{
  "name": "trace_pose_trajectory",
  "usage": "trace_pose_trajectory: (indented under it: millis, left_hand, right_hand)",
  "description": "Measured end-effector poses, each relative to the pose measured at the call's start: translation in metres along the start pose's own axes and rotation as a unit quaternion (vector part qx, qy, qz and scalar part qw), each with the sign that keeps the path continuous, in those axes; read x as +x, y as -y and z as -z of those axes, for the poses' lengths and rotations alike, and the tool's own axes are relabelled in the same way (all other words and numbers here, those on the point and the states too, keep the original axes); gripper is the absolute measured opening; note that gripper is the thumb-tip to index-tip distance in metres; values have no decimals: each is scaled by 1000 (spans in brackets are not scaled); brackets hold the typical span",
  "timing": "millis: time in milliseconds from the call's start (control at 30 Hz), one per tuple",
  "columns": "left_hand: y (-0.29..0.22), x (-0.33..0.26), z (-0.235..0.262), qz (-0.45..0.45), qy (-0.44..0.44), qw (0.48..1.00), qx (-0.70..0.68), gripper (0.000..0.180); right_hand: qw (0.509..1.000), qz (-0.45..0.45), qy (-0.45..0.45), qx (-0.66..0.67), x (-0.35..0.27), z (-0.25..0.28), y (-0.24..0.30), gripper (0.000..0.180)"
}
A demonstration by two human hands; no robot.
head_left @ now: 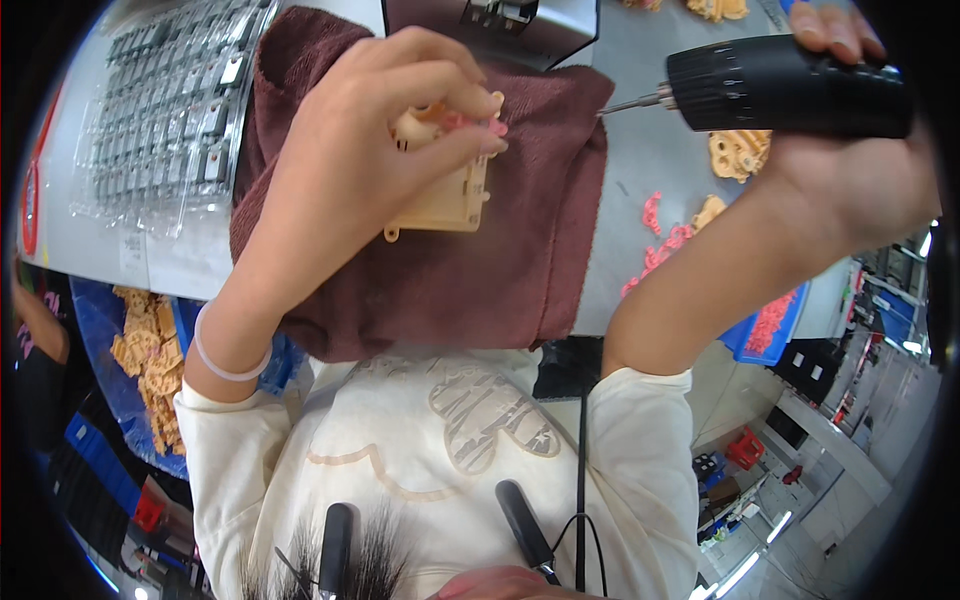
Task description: The person assembles toy components by attaching small plastic pieces onto plastic casings and fastening them with screws using an electric screwdriver.
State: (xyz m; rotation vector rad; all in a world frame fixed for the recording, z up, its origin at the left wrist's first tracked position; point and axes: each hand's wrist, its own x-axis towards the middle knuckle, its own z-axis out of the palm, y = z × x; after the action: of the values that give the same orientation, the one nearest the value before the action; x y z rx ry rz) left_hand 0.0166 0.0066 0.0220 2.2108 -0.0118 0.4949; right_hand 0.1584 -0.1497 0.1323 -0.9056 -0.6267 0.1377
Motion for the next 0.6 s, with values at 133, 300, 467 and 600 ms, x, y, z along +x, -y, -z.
trace_pose_trajectory:
  millis: [133, 300, 467, 600]
  left_hand:
    - [1, -2, -2, -4, -4, 1000, -12, 18]
    - [8, -6, -4, -12, -13, 1000, -9, 15]
    - [9, -5, -5, -24, -19, 1000, -2, 15]
    - [10, -4, -6, -30, -21, 999, -2, 15]
  right_hand:
    - [999, 3, 34, -27, 5, 20, 2, 73]
    - [996, -3, 9, -87, 5, 24, 9, 76]
    - [993, -8, -54, -101, 6, 14, 9, 71]
    - [992, 0, 32, -123, 8, 4, 11, 72]
